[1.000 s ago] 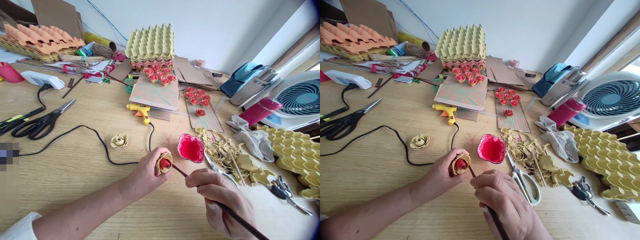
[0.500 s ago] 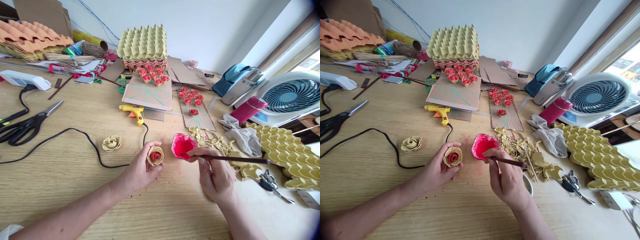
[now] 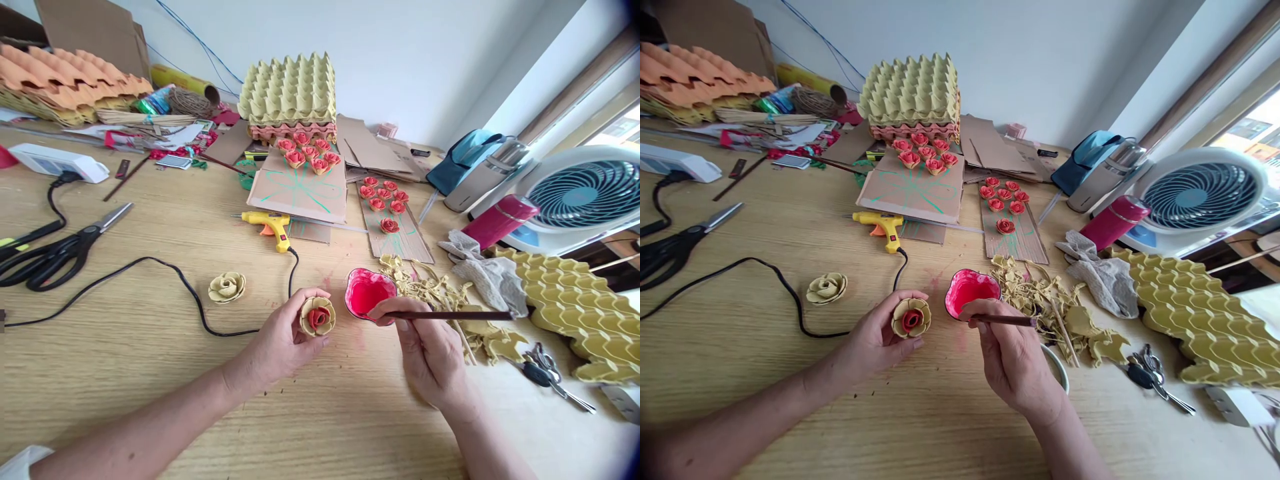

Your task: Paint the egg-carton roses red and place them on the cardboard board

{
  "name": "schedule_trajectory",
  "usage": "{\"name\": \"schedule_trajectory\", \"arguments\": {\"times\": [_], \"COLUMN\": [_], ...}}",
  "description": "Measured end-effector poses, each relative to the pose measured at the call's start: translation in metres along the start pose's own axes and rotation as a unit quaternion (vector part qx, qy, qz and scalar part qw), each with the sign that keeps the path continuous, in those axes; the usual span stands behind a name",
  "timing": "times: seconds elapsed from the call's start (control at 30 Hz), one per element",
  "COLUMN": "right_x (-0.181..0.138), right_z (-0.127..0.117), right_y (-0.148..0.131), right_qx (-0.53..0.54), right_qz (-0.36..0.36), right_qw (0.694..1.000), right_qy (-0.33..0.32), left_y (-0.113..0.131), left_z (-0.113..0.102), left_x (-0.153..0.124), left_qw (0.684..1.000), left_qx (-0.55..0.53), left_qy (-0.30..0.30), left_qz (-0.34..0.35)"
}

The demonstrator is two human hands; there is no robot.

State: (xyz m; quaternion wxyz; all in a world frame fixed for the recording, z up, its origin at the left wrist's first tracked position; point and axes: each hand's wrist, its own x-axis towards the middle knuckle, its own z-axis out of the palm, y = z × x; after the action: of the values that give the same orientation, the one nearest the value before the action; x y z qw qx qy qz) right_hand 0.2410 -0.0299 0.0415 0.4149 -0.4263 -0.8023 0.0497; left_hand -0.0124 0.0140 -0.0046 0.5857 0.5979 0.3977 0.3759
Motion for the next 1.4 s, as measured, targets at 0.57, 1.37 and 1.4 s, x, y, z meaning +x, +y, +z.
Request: {"name": "schedule_trajectory", "arguments": {"times": [0.57,1.37,1.4], "right_x": [-0.01,-0.006,-0.005], "right_z": [0.009,0.011,0.01], "right_y": [-0.026,-0.031,-0.033], "right_qx": [0.149,0.047,0.041], "right_qz": [-0.108,-0.174,-0.174], "right_qw": [0.983,0.983,0.983], "right_qy": [0.014,-0.039,-0.043], "left_y": [-0.009,-0.005,-0.004], "left_z": [0.0,0.0,0.001], "left_x": [-0.007,-0.005,-0.005], "left_qw": [0.991,0.994,0.994], "left_qx": [0.136,0.108,0.109], "left_qy": [-0.001,-0.011,-0.009], "left_qz": [0.005,0.017,0.016]}}
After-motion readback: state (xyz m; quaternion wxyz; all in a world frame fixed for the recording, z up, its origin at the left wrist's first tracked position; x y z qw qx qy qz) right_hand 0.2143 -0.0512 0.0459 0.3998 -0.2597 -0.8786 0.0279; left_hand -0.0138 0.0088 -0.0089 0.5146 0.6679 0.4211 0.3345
